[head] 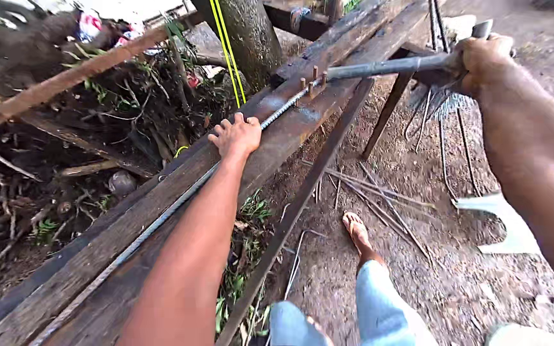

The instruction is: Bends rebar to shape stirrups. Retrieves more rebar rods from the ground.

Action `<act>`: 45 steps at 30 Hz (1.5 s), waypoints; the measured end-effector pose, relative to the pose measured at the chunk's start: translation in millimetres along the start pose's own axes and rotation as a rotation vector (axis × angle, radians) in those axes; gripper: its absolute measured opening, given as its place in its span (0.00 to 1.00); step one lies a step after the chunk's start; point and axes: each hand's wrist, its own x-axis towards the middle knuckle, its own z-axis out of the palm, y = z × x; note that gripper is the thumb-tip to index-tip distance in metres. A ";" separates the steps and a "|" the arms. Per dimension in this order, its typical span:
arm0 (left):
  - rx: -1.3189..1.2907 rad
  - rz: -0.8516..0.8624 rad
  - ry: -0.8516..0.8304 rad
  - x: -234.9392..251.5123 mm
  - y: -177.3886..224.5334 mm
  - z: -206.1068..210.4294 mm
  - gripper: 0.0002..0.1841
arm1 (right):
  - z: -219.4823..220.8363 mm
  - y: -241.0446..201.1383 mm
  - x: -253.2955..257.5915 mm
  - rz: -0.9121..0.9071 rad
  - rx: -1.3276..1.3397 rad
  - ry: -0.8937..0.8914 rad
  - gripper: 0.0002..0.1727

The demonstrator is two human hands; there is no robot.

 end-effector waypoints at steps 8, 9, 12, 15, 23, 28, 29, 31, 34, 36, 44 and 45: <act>-0.020 0.008 0.054 -2.1 3.8 0.4 0.32 | -7.1 -32.4 -36.5 0.065 -0.130 0.101 0.23; 0.003 0.003 0.025 -7.4 3.0 3.1 0.32 | -7.4 -29.0 -30.0 0.091 -0.135 0.087 0.21; 0.022 -0.002 0.006 -9.0 5.7 1.6 0.33 | -1.4 -22.3 -13.4 0.200 -0.193 0.077 0.22; 0.044 -0.015 -0.002 -8.4 7.1 1.4 0.33 | 6.5 10.2 -18.3 0.316 -0.110 0.058 0.17; 0.064 -0.039 -0.001 -5.9 7.2 5.7 0.33 | -19.6 12.8 -6.0 0.325 0.115 -0.236 0.20; 0.038 -0.013 0.012 -4.5 4.6 6.1 0.33 | -26.0 -20.6 -2.5 0.134 0.296 -0.359 0.07; 0.041 -0.014 0.008 -4.8 5.0 6.8 0.33 | -27.7 -19.8 -0.2 0.105 0.302 -0.379 0.06; 0.064 -0.019 -0.007 -6.2 3.9 6.4 0.34 | -26.6 -10.7 2.1 0.084 0.347 -0.360 0.04; 0.076 -0.010 -0.004 -8.3 3.3 7.4 0.34 | -29.4 11.9 9.3 0.047 0.426 -0.318 0.10; 0.075 0.004 -0.010 -11.2 1.6 7.9 0.34 | -40.8 28.7 19.1 0.014 0.444 -0.383 0.11; 0.112 -0.016 -0.042 -10.5 6.1 1.6 0.32 | -43.6 59.0 27.1 -0.046 0.578 -0.663 0.18; 0.117 -0.014 -0.044 -9.7 6.3 0.5 0.32 | -38.0 67.0 30.2 -0.047 0.625 -0.666 0.18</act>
